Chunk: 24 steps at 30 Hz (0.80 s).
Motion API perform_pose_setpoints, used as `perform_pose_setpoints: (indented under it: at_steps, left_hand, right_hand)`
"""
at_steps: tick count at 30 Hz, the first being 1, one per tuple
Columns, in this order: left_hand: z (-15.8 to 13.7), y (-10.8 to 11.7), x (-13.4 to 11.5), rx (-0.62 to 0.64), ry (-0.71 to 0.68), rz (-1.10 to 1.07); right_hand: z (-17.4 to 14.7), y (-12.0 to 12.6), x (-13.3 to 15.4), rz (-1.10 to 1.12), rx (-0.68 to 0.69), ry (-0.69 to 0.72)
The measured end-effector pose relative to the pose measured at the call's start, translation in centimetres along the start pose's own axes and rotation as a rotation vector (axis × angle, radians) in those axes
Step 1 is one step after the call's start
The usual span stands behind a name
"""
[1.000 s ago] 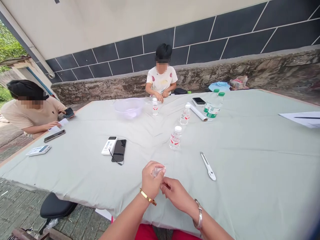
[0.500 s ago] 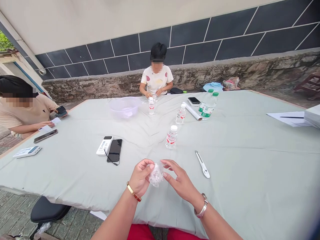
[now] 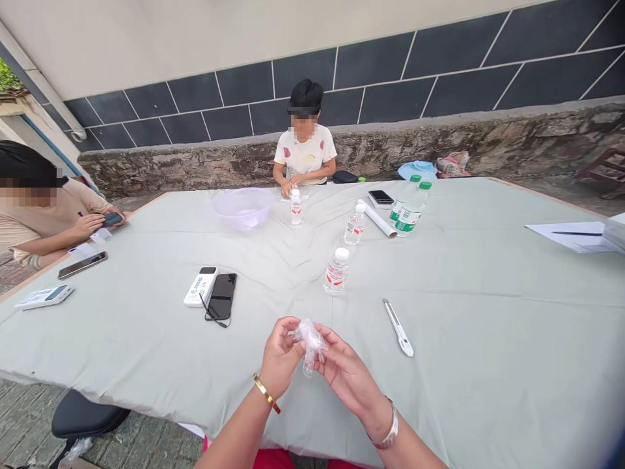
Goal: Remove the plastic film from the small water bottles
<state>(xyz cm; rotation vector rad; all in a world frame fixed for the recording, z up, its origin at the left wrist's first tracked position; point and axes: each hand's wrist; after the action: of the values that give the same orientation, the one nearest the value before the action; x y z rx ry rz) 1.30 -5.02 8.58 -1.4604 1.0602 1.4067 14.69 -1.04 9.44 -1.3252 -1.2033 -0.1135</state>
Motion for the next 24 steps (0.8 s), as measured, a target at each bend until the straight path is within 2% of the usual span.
perform_pose_setpoints:
  at_steps: [3, 6, 8, 12, 14, 16, 19, 24]
  left_hand:
    - [1.2, 0.5, -0.2, -0.062, 0.061, 0.012]
    - [3.6, 2.1, -0.1, -0.212, 0.131, -0.066]
    - [5.4, 3.6, 0.2, -0.289, 0.182, -0.166]
    - [9.2, 6.2, 1.0, -0.33, 0.361, -0.357]
    - [11.3, 7.3, 0.7, -0.356, 0.407, -0.411]
    - [13.7, 8.1, -0.2, -0.383, 0.393, -0.444]
    - [18.4, 9.1, -2.5, -0.45, 0.355, -0.458]
    - [28.4, 10.5, -8.1, -0.498, 0.3, -0.453]
  right_hand:
    - [0.5, 0.9, 0.0, -0.392, -0.093, 0.119]
    - [1.2, 2.8, 0.3, -0.761, -0.193, 0.291]
    - [2.0, 4.7, 0.5, -0.906, -0.251, 0.358]
    - [3.7, 9.0, 0.3, -1.067, -0.41, 0.387]
    - [4.3, 10.7, -0.3, -1.146, -0.456, 0.395]
    - [4.7, 11.7, -1.0, -1.241, -0.464, 0.412]
    - [4.6, 12.2, -1.6, -1.361, -0.405, 0.448]
    - [3.8, 12.5, -1.9, -1.37, -0.388, 0.443]
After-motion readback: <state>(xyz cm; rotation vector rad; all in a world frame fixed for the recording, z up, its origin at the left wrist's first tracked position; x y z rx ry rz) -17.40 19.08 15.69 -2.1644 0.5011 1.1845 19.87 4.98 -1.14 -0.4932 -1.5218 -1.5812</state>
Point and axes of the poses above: each hand's wrist, its own z-axis towards the middle knuckle, its own y-axis out of the back of the hand, x = y × z, and after that the axes turned 10 degrees about z, right-handed
